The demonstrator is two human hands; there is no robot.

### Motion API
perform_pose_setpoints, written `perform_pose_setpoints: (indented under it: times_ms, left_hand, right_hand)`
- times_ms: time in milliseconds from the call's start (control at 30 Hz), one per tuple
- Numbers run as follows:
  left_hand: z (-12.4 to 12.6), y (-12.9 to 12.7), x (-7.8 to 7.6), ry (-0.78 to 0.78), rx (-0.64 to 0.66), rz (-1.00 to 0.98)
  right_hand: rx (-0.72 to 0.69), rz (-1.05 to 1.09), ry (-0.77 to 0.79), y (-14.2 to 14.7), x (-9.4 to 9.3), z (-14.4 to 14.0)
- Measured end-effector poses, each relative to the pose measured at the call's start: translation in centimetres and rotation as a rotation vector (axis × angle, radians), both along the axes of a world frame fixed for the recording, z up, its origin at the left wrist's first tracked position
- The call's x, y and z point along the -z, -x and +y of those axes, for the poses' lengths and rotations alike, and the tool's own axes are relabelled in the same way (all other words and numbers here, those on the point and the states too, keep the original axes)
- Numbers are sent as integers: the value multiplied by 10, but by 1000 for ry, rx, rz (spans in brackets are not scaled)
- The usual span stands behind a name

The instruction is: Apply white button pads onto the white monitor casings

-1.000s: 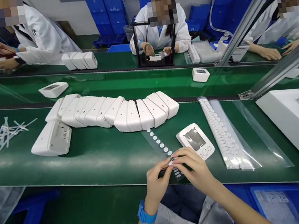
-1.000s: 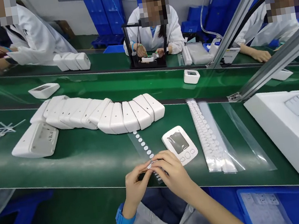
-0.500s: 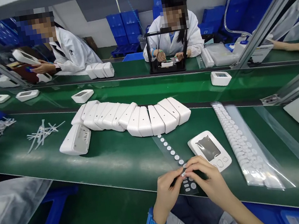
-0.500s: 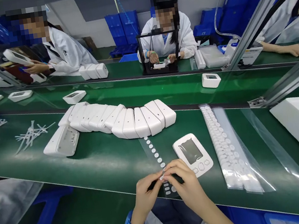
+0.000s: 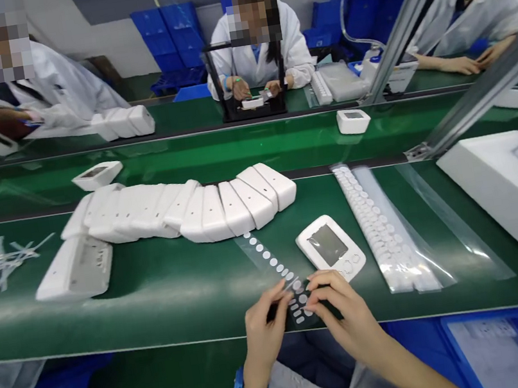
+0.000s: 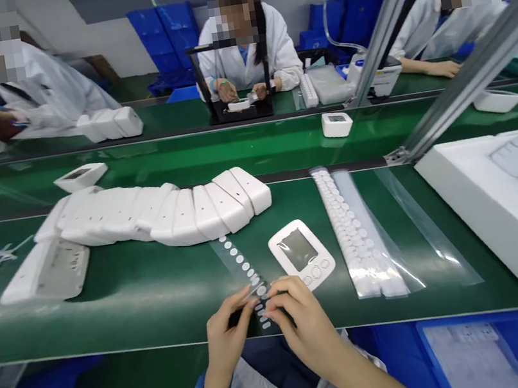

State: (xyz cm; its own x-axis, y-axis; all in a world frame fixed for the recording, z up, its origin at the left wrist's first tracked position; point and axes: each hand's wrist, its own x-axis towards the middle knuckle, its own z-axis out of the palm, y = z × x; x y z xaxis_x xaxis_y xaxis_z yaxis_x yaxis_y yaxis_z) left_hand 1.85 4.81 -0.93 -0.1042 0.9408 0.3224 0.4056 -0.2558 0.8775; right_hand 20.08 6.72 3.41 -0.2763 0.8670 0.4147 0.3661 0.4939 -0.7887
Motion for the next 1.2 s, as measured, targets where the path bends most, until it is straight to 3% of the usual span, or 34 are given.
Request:
perform_pose_setpoints:
  times_ms: [100, 233, 333, 433, 600, 733, 867, 1200]
  left_hand:
    - [-1, -1, 0, 148, -18, -81]
    - [-2, -10, -9, 335, 109, -87]
    - [-3, -21, -19, 452, 215, 8]
    - [-4, -32, -25, 499, 200, 96]
    - [2, -49, -22, 417, 101, 264]
    - [8, -60, -14, 327, 79, 340]
    - [9, -65, -8, 266, 51, 411]
    - [10, -66, -7, 248, 56, 429]
  right_hand:
    - [185, -26, 49, -29, -3, 7]
    - [405, -56, 310, -67, -3, 26]
    - [363, 7, 477, -78, 2, 36]
    - [296, 76, 543, -76, 5, 33]
    - [285, 15, 556, -67, 1, 9]
    - [360, -123, 399, -60, 0, -2]
    - [310, -240, 297, -50, 1, 2]
    - [278, -327, 351, -39, -7, 13]
